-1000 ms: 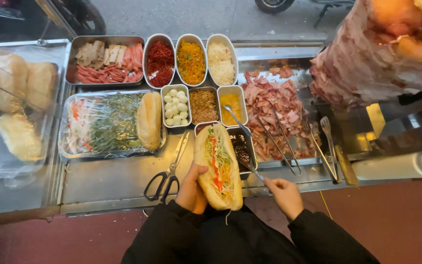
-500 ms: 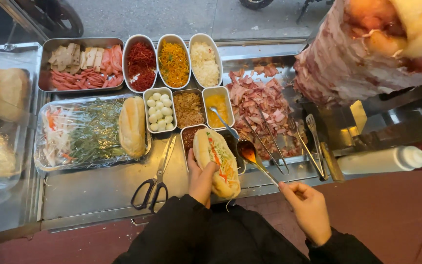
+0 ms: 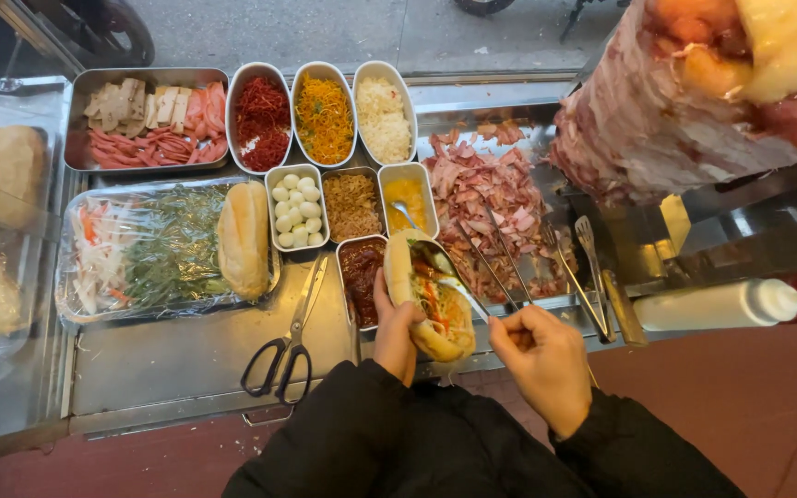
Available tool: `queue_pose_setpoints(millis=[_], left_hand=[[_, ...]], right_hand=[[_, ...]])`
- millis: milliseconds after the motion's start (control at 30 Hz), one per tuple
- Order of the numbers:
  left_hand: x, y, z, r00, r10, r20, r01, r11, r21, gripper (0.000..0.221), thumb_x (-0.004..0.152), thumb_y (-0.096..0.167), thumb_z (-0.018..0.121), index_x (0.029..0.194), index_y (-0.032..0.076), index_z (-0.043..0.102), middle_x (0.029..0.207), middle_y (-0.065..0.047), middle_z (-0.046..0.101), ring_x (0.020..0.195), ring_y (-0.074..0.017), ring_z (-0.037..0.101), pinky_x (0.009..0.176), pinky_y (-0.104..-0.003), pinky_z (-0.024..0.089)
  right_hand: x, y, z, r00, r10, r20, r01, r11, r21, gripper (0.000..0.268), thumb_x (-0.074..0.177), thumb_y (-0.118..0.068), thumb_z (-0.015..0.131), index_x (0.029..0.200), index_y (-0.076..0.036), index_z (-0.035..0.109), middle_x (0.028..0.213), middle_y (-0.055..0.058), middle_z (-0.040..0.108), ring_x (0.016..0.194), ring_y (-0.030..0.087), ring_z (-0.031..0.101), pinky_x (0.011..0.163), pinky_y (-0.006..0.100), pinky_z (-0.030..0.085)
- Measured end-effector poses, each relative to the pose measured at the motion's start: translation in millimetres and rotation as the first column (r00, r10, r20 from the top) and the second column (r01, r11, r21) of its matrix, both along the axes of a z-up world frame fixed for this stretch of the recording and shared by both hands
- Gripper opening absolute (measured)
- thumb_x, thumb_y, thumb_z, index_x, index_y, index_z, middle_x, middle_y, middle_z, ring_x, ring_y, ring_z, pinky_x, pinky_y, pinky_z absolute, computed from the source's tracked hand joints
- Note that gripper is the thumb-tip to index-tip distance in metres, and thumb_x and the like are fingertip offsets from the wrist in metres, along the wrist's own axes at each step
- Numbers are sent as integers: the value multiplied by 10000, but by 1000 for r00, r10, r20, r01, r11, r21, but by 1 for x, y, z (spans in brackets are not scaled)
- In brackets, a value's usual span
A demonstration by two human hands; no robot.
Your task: Assembling a sandwich with meat, vegetables, and sauces, then pressing it in a sandwich press.
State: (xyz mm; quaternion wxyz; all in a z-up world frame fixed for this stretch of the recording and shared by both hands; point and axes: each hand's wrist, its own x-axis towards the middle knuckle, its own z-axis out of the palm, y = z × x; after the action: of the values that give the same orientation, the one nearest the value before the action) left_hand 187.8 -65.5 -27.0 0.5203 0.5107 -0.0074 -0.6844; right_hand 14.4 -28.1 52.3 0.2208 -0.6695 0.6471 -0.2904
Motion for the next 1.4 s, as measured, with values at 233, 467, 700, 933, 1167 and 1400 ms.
queue_pose_setpoints(millis=[233, 467, 700, 933, 1167, 1400], left_hand=[[6, 5, -17, 998, 23, -56, -26, 999, -47, 1069, 678, 8, 448, 1677, 318, 230, 1522, -159, 483, 1153, -357, 549, 751, -421, 524], [61, -5, 37, 975, 221, -29, -223, 972, -76, 1079, 630, -46, 404, 1650, 275, 256, 1573, -204, 508, 1427, -409, 492, 1140, -666, 454], [77, 1, 16, 950, 312, 20, -301, 929, -217, 1073, 706, 2, 494, 1656, 419, 218, 1717, -233, 308, 1469, -584, 399, 1100, -738, 428], [52, 7, 40, 970, 241, -1, -241, 968, -74, 1020, 638, 49, 420, 1620, 310, 331, 1545, -114, 524, 1327, -347, 519, 989, -570, 457], [36, 10, 53, 979, 200, -33, -202, 977, -71, 1047, 636, 15, 382, 1648, 276, 313, 1597, -112, 496, 1390, -348, 491, 1110, -541, 414], [39, 14, 47, 974, 226, -21, -227, 973, -44, 1023, 667, 16, 384, 1656, 274, 323, 1543, -108, 519, 1311, -327, 505, 1047, -508, 428]], right_hand=[[-19, 2, -20, 970, -147, 196, 128, 986, 104, 281, 946, -171, 770, 694, -100, 667, 631, -36, 581, 597, 65, 469, 587, 255, 397], [-58, 11, -63, 875, -347, 338, 174, 876, 450, 307, 955, -219, 788, 707, -75, 679, 595, 10, 562, 537, 125, 461, 557, 296, 369], [-44, -9, -170, 978, -209, -3, 189, 877, 443, 291, 877, -383, 804, 739, -128, 772, 678, 87, 757, 709, 269, 728, 703, 381, 544], [-76, -53, -166, 962, -16, -272, 89, 962, 258, 473, 1011, -543, 571, 1103, -89, 666, 1066, 110, 643, 990, 266, 546, 864, 430, 415], [-107, -71, -192, 946, 32, -323, 86, 935, 343, 566, 1012, -253, 617, 1508, -16, 482, 1139, 131, 696, 1124, 333, 607, 1010, 486, 491], [-164, -25, -158, 887, 86, -453, 122, 904, 410, 777, 985, -503, 544, 1695, -266, 336, 1045, -38, 711, 865, 270, 687, 662, 463, 499]])
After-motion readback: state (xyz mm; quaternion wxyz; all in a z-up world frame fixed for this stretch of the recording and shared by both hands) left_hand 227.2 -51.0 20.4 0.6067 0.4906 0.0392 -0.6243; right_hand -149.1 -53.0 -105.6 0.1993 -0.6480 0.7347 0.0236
